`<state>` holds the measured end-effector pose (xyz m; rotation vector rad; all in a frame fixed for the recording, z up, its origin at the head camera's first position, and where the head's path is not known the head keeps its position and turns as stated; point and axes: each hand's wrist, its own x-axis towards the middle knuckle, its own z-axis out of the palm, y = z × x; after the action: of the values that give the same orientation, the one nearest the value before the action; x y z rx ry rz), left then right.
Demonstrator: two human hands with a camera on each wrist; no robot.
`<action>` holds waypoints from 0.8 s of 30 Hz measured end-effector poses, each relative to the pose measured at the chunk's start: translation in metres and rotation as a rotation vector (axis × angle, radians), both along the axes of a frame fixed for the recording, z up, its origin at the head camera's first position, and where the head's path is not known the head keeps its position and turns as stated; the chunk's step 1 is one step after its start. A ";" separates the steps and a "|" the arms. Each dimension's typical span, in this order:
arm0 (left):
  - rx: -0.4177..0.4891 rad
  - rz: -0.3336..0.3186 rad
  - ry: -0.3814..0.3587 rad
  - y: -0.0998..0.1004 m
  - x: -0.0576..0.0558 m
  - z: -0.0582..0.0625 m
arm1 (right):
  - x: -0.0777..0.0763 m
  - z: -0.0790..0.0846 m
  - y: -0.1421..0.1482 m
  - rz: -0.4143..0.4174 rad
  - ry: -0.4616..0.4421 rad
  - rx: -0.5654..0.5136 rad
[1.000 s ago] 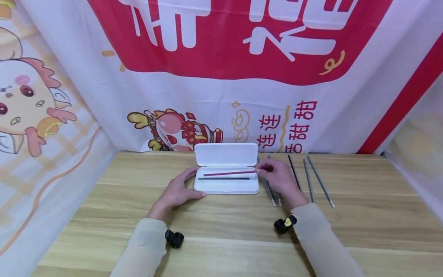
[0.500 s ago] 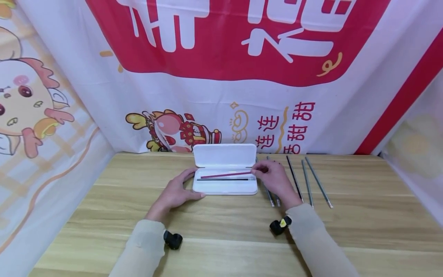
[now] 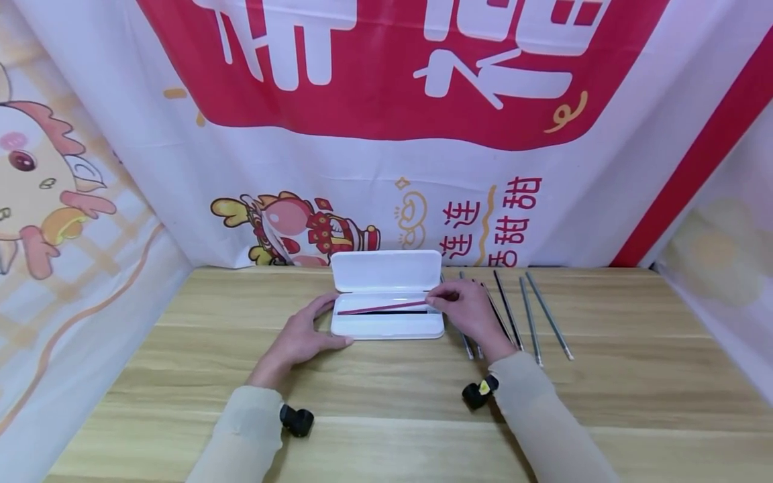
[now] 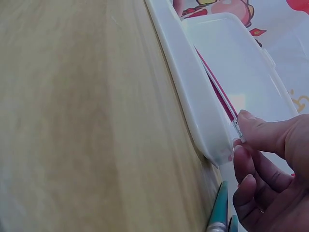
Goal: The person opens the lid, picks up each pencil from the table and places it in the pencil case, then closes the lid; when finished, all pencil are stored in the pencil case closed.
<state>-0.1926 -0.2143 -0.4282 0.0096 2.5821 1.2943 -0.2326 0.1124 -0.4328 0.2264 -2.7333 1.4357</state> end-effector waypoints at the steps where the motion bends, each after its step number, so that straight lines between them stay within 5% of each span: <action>1: 0.000 0.000 0.002 0.000 0.000 0.000 | 0.000 0.000 0.000 0.001 -0.003 -0.001; 24: -0.013 -0.009 0.003 0.000 -0.002 0.000 | -0.003 0.000 -0.004 -0.067 -0.092 -0.012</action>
<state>-0.1942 -0.2146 -0.4284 0.0201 2.5901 1.2752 -0.2357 0.1088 -0.4325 0.0692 -2.7737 1.4803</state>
